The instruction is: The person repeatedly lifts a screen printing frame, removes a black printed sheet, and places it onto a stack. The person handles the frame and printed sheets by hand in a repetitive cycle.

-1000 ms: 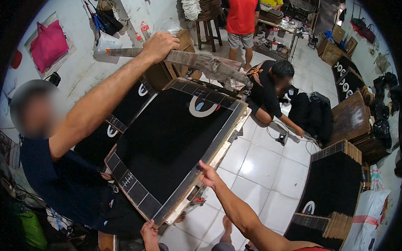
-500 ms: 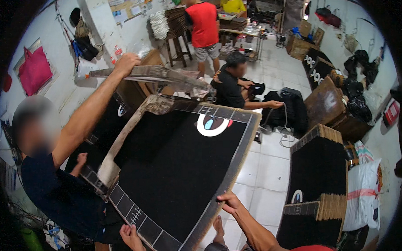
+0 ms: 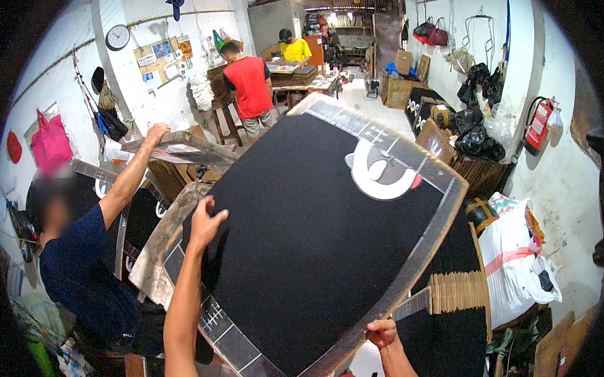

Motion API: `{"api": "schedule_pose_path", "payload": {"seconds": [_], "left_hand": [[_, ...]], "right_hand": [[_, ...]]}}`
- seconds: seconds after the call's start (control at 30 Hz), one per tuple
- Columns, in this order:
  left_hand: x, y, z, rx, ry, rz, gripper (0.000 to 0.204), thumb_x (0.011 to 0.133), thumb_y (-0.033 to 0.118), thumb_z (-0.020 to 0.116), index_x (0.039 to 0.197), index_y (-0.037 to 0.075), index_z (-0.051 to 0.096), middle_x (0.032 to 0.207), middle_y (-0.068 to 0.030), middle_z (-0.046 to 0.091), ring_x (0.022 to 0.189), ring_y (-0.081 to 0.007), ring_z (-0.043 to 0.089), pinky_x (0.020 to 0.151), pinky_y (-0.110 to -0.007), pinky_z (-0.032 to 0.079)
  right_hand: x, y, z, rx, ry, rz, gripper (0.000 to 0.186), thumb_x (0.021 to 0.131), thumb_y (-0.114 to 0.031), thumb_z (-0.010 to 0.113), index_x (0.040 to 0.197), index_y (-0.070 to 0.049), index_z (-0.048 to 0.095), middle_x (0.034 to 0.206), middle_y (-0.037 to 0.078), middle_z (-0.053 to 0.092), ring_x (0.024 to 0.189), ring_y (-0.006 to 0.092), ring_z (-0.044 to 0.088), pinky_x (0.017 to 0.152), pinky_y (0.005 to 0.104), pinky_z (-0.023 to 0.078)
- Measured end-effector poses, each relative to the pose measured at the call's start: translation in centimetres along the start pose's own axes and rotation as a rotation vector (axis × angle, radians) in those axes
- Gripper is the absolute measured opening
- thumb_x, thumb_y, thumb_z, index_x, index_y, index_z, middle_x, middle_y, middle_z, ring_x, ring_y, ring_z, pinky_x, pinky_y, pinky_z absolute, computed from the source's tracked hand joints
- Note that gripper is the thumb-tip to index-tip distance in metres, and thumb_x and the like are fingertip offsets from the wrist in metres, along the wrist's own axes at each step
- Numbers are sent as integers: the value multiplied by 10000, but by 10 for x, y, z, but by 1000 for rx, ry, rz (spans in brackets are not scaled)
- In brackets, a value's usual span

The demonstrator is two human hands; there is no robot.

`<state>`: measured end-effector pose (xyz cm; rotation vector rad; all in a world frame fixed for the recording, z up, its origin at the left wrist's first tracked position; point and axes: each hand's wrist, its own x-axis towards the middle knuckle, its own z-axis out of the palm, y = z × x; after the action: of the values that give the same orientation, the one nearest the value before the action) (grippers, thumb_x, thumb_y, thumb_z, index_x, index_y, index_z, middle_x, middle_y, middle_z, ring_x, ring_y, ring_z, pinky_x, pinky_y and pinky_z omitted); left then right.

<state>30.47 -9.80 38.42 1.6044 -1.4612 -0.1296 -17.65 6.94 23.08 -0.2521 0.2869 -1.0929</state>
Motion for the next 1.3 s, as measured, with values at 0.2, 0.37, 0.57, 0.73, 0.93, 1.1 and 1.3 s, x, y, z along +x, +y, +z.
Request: {"api": "schedule_pose_path", "payload": {"seconds": [0.2,0.37,0.57,0.73,0.93,1.1,1.3], "left_hand": [[125,104,25,73,65,81,735,673,491,708,1123,-65,540,1010,-171,603,917,-257,580,809,-345,447],[152,173,30,-309,-268,-182,369,702,361,758,712,12,639,652,-46,598,536,-110,531,492,-266,404],[123,188,59,-401,-342,-66,349,666,299,799,567,64,562,557,24,538,491,-59,466,437,-244,338],[58,175,110,-229,-375,260,228,629,196,798,669,16,663,588,5,617,521,-59,512,492,-238,413],[-26,169,176,-114,-451,874,427,576,458,759,565,101,524,570,-47,559,541,-217,565,539,-342,407],[-55,149,221,-300,-578,1088,400,563,428,753,583,117,503,576,-8,514,572,-176,543,548,-317,382],[-72,107,250,-223,-844,1060,362,618,361,742,726,82,538,743,-49,580,733,-199,572,650,-324,392]], "right_hand": [[-36,-34,14,-51,-60,-173,707,532,101,596,1221,16,462,1119,196,575,922,360,611,788,494,517],[-46,-38,0,-114,79,-214,694,543,100,611,1217,5,473,1153,183,558,969,356,592,822,462,509],[-48,-4,-76,-818,380,455,307,767,-145,673,1054,-44,636,980,129,652,842,232,640,717,351,513],[-45,22,-11,-1745,193,623,500,779,-281,673,1175,0,553,1125,196,594,1025,308,588,881,334,456],[34,-43,143,-2431,434,-776,429,705,-28,637,1124,-20,549,1187,171,551,1119,349,512,954,446,389],[109,-53,137,-2378,401,-97,283,711,-119,644,964,-12,575,887,196,621,847,357,599,763,437,471],[129,-32,63,-2268,313,174,202,717,-155,627,841,-2,581,691,241,593,710,408,595,658,484,474]]}}
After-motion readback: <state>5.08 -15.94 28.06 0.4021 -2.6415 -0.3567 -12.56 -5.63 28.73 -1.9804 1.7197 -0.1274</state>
